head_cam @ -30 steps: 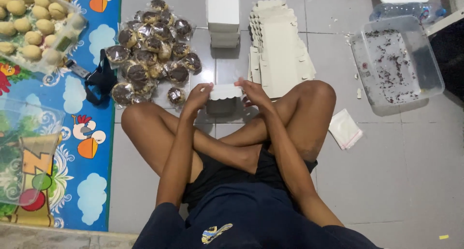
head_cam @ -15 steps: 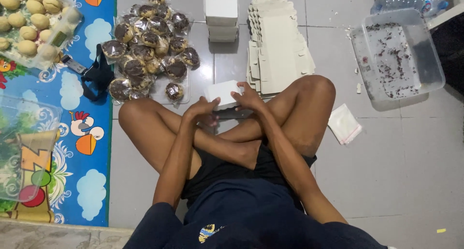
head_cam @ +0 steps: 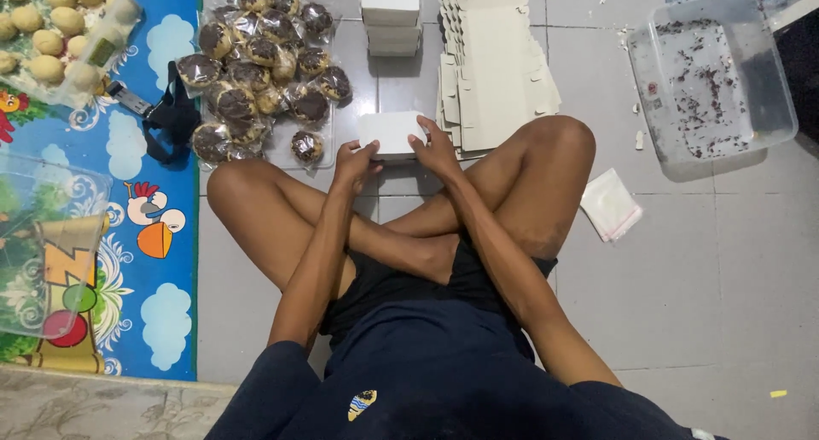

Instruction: A person sitting on the floor folds flat cardboard templates into small white boxes for packaging bakery items.

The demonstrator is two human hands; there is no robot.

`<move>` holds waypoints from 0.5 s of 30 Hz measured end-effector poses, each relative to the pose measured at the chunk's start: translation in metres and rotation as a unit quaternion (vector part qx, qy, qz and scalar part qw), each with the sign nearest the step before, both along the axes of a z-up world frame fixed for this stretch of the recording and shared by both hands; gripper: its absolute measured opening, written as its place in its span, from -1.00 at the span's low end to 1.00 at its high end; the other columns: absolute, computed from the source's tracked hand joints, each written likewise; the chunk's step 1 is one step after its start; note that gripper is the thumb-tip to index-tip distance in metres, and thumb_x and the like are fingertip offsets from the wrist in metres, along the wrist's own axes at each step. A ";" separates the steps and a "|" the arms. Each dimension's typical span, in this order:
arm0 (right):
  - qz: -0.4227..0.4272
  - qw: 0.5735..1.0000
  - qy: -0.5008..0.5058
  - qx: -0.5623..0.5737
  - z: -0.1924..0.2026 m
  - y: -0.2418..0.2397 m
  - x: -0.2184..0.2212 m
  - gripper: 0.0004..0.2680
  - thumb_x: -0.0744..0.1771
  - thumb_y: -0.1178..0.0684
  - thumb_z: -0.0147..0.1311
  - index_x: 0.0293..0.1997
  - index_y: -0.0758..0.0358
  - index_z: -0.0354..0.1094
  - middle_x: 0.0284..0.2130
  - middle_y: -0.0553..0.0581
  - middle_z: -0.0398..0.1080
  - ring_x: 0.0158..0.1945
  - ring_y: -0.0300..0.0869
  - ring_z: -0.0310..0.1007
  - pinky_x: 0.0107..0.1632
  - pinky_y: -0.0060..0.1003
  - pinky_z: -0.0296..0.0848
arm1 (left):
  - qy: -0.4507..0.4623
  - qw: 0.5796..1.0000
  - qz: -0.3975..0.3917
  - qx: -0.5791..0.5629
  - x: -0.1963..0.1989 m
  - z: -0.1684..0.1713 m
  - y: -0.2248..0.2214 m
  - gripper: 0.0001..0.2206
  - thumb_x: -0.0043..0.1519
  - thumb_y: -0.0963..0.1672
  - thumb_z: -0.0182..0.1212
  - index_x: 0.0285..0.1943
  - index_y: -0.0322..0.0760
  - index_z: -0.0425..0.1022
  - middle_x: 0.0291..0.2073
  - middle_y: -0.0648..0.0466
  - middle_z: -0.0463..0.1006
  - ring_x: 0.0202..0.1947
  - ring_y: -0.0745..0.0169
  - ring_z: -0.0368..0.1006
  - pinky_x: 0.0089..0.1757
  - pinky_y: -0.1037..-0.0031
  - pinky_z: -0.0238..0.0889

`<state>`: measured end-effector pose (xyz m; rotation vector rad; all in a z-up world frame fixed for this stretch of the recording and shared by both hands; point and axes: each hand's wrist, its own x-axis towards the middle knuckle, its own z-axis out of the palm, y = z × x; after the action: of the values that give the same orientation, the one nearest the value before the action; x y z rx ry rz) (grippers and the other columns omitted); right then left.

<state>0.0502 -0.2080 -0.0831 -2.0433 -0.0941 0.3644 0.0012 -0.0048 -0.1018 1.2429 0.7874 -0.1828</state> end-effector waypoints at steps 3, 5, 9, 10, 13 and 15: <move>-0.013 1.000 0.013 -0.019 -0.006 0.002 0.002 -0.54 0.37 -0.19 0.09 0.41 0.20 0.19 -0.05 0.53 0.45 0.01 0.24 0.53 0.00 0.07 0.51 | -0.005 0.998 0.048 -0.035 -0.002 0.005 -0.006 -0.36 0.23 -0.11 0.37 0.36 -0.63 0.13 0.02 -0.54 0.36 -0.13 -0.28 0.59 -0.14 0.17 0.61; -0.016 0.999 0.033 -0.024 0.004 0.004 -0.002 -0.52 0.37 -0.22 0.08 0.43 0.15 0.17 0.00 0.52 0.43 0.06 0.22 0.51 0.05 0.06 0.49 | 0.003 0.999 0.040 -0.023 -0.003 0.008 -0.006 -0.39 0.22 -0.08 0.36 0.33 -0.59 0.19 -0.02 -0.43 0.39 -0.19 -0.16 0.60 -0.19 0.25 0.62; -0.034 0.997 0.069 -0.009 -0.012 0.003 0.003 -0.49 0.36 -0.32 0.10 0.44 0.08 0.17 0.08 0.48 0.40 0.13 0.17 0.48 0.10 0.00 0.48 | 0.019 0.998 0.019 0.051 -0.004 0.006 -0.001 -0.49 0.21 0.01 0.33 0.18 -0.44 0.39 -0.26 -0.06 0.48 -0.48 0.27 0.53 -0.47 0.58 0.51; -0.031 0.997 0.070 -0.011 0.009 0.004 -0.003 -0.49 0.36 -0.32 0.10 0.44 0.08 0.17 0.08 0.48 0.40 0.13 0.17 0.48 0.10 0.00 0.48 | 0.020 0.998 0.022 0.050 -0.002 0.008 0.000 -0.49 0.21 0.01 0.33 0.18 -0.44 0.39 -0.26 -0.06 0.48 -0.48 0.27 0.53 -0.47 0.58 0.51; -0.057 0.993 0.085 0.051 0.056 0.013 -0.021 -0.47 0.39 -0.42 0.00 0.45 0.04 0.12 0.07 0.49 0.40 0.15 0.23 0.48 0.14 0.13 0.45 | 0.001 0.999 0.037 0.014 -0.007 0.017 0.008 -0.46 0.24 0.09 0.27 0.19 -0.42 0.42 -0.29 0.00 0.49 -0.46 0.21 0.60 -0.52 0.61 0.47; -0.097 0.987 -0.125 -0.012 0.072 0.014 -0.020 -0.60 0.46 -0.13 -0.12 0.35 0.43 0.19 0.10 0.60 0.22 0.27 0.47 0.21 0.32 0.17 0.21 | -0.014 0.998 0.069 -0.005 -0.005 0.030 0.009 -0.41 0.25 0.05 0.29 0.31 -0.43 0.31 -0.26 -0.07 0.55 -0.51 0.26 0.60 -0.57 0.67 0.40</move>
<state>0.0300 -0.1944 -0.0108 -2.0936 -0.0435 -0.0140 -0.0035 0.0039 -0.0723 1.1751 0.8442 -0.0580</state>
